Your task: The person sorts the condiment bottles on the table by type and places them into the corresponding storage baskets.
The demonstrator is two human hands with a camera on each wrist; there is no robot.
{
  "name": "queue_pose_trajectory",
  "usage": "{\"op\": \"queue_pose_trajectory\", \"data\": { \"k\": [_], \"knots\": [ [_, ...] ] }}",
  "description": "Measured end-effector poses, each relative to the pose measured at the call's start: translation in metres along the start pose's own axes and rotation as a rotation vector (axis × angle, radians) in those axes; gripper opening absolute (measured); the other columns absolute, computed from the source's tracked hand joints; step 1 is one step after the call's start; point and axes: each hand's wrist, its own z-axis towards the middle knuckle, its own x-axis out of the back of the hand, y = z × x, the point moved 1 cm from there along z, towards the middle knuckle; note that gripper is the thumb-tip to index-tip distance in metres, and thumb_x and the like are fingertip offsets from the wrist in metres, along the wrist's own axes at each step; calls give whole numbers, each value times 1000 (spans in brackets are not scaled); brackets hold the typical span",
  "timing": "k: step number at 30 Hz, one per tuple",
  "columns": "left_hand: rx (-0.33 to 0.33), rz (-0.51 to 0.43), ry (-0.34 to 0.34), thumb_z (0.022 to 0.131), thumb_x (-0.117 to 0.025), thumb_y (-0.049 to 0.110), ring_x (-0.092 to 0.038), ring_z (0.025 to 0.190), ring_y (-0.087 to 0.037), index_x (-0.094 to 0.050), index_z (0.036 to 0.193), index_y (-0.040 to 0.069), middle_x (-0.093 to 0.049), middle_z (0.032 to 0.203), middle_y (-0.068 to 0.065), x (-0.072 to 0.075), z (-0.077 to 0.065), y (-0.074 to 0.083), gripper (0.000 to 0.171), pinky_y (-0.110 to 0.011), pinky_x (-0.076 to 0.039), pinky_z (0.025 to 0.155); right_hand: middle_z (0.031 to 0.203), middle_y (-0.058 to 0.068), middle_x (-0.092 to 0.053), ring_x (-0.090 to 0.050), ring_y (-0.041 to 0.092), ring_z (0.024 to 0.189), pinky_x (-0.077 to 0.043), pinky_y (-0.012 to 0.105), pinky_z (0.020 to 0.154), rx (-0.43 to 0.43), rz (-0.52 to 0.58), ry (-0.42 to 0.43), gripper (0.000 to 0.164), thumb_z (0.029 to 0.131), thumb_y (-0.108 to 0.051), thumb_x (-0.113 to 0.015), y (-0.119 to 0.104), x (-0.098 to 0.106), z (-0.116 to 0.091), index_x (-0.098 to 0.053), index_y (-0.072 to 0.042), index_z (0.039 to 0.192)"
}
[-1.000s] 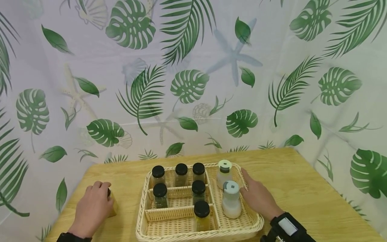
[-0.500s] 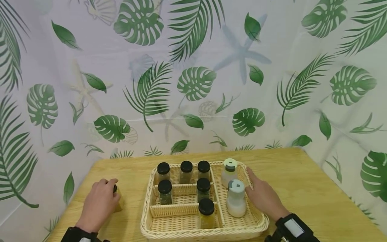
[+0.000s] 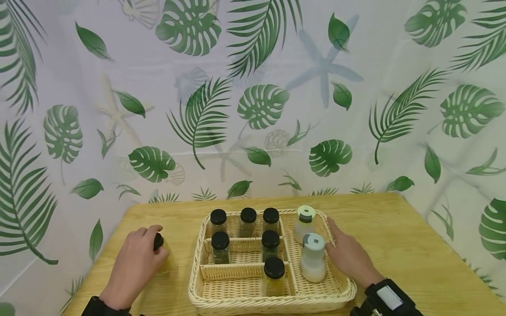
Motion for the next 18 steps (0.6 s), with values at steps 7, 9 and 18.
{"op": "queue_pose_trajectory", "data": {
  "k": [7, 9, 18],
  "knots": [
    [24, -59, -45, 80, -63, 9, -60, 91, -29, -65, 123, 4, -67, 105, -14, 24, -4, 29, 43, -41, -47, 71, 54, -2, -43, -37, 11, 43, -34, 28, 44, 5, 2, -4, 73, 101, -22, -46, 0, 0, -1, -9, -9, 163],
    [19, -73, -49, 80, -63, 9, -60, 92, -28, -66, 123, 6, -67, 106, -12, 29, -6, 36, 43, -41, -48, 72, 54, -2, -42, -38, 11, 43, -34, 28, 44, 7, 1, -3, 73, 101, -22, -46, 0, 0, -1, -9, -9, 163],
    [-22, -111, -45, 81, -64, 9, -59, 97, -25, -67, 121, 10, -66, 110, -8, 44, -12, 59, 40, -40, -49, 76, 54, -2, -41, -35, 11, 43, -33, 29, 44, 27, -14, 5, 73, 101, -23, -44, 1, 0, 1, -8, -10, 163]
  ]
}}
